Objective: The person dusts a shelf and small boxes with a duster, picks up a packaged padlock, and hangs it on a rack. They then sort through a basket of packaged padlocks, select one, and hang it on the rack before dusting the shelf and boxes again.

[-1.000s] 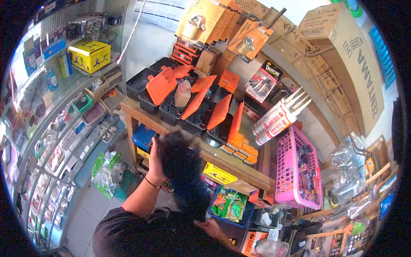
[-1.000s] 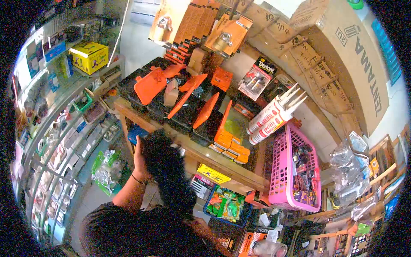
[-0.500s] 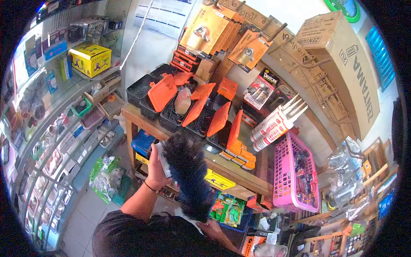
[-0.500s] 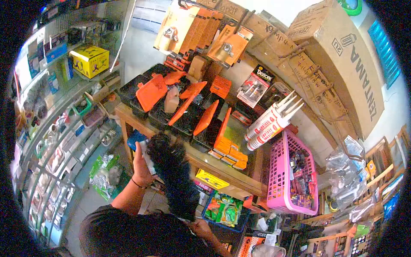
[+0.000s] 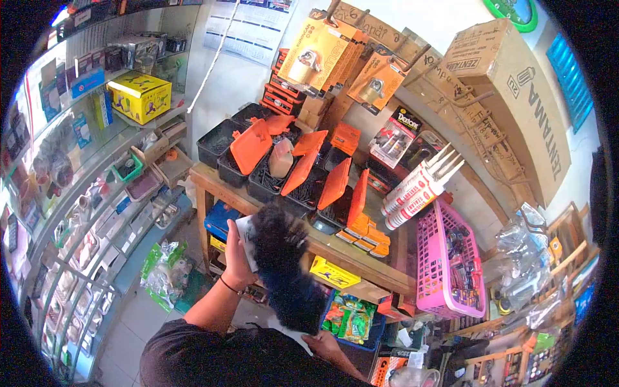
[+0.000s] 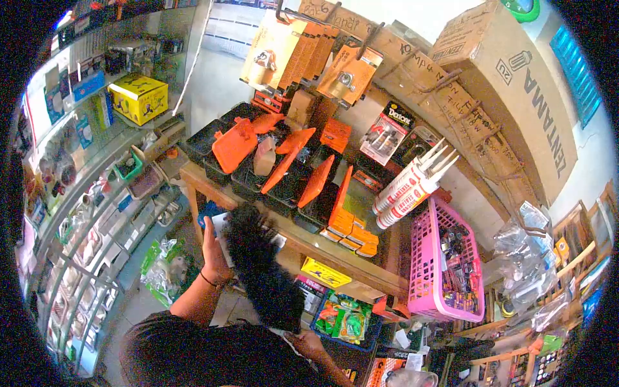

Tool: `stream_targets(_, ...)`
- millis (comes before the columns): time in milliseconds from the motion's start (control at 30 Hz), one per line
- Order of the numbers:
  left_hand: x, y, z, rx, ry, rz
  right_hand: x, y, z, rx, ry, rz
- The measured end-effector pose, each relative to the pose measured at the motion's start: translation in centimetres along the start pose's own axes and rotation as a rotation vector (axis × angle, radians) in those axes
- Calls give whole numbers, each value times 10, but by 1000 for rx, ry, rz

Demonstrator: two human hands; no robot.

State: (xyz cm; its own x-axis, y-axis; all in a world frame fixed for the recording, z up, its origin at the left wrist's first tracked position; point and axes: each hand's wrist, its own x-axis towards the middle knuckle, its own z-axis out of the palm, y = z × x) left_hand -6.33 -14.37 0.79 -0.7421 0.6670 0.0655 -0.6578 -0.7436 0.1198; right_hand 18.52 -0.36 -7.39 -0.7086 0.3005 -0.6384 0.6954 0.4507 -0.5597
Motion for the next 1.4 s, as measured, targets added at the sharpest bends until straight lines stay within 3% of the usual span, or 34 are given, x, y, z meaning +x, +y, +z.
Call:
stream_targets(33,0,2,-3,-88,-45,-66,3,3,0,-9,-46,146)
stream_targets(67,1,4,-9,-87,-45,-66,10,17,10,-8,-46,145)
stream_targets(133,6,9,-23,81,-516,-114,25,51,35,180,148,-403)
stream_targets(167,16,11,-24,58,-726,-153,26,48,27,178,150,-411)
stream_targets(200,10,9,-17,62,-729,-149,24,40,14,44,45,-285)
stream_targets(233,-1,6,-9,86,-379,-61,22,36,8,-89,-60,-155)
stream_targets(267,-8,3,-2,107,-27,28,24,38,8,-90,-62,-158)
stream_targets(300,-8,2,1,9,9,20,28,41,10,-118,-47,-98)
stream_targets(333,-9,2,-1,13,11,22,29,43,12,-144,-31,-39)
stream_targets(400,-5,3,-14,121,-293,-5,22,38,10,-93,-75,-143)
stream_targets(433,2,4,-21,49,-550,-100,17,32,7,-46,-115,-245)
stream_targets(467,-1,3,-19,79,-537,-67,12,26,2,-48,-114,-250)
stream_targets(533,-16,-9,11,54,-19,36,4,15,-8,-18,-18,-96)
stream_targets(600,-11,-16,4,69,3,46,3,24,-7,15,-65,-116)
stream_targets(700,-5,-15,-3,128,-515,-105,4,39,-6,20,-99,-171)
stream_targets(733,-5,-17,-4,156,-576,-99,4,42,-9,-15,-87,-203)
stream_targets(800,-20,-32,16,127,-19,46,-4,35,-18,74,-80,-95)
stream_targets(833,-17,-38,20,91,13,61,-7,34,-22,163,-71,18)
stream_targets(867,-18,-41,19,96,15,64,-5,42,-21,163,-76,14)
stream_targets(933,-18,-44,18,100,-81,37,5,68,-14,-48,-48,-220)
stream_targets(1000,-19,-44,20,199,-375,-25,12,81,-15,22,-37,-266)
stream_targets(1067,-23,-56,29,171,-13,137,13,88,-20,94,-30,-304)
stream_targets(1133,-26,-66,42,98,34,101,11,86,-31,16,-155,-127)
stream_targets(1200,-25,-69,41,26,77,65,-2,78,-35,4,-123,-183)
stream_targets(1267,-20,-66,27,219,-450,10,2,88,-35,-16,-86,-242)
stream_targets(1300,-23,-72,32,234,-138,169,15,106,-32,21,-89,-186)
stream_targets(1367,-23,-78,39,186,-77,134,19,117,-30,58,-93,-127)
stream_targets(1400,-23,-81,40,141,-15,93,9,107,-31,21,-74,-214)
